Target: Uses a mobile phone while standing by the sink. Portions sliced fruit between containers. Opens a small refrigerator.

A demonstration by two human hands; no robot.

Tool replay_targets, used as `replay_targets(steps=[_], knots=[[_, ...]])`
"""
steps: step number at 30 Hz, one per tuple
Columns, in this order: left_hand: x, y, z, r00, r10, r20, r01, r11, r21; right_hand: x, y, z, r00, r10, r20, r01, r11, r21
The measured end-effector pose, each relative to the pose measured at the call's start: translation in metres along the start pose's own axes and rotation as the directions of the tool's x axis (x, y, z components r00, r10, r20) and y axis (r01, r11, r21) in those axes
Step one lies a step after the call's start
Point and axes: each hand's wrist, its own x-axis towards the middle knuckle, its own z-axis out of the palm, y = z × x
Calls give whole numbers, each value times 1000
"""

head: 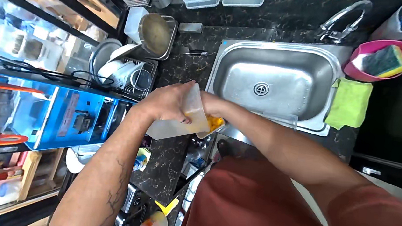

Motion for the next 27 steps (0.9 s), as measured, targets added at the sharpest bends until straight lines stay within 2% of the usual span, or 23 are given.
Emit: replay_targets(steps=[2,5,8,11,14,15,17,19,24,27], knots=[[3,2,0,1000,15,-1,-15,1000,20,4,-2,15,998,-42,43,43,998,-37],[5,-1,-1,1000,17,11,-17,1000,-5,15,4,21,978,-208,2,195,913,-359],[5,-2,-3,1000,11,7,-11,998,-58,6,2,8,975,-207,-76,142,854,-500],[4,-3,-6,1000,-8,16,9,999,-44,0,-2,-1,972,-199,-121,128,890,-438],[6,-2,-6,1000,0,26,1,999,-40,11,4,11,979,-160,-130,140,979,-145],[6,1,-7,1000,3,27,-1,999,-41,12,1,16,983,-132,-129,113,983,-143],[5,3,-9,999,1,40,0,999,-39,12,-5,16,990,-84,-109,45,946,-320],[5,-1,-8,999,-4,42,5,1000,-30,12,1,7,994,-84,-74,44,899,-436],[4,-3,-5,998,-48,42,46,998,36,-20,19,-43,990,-47,-134,-4,933,-360],[2,-4,-8,997,-75,34,72,994,81,-38,16,-46,988,-77,-136,41,967,-252]])
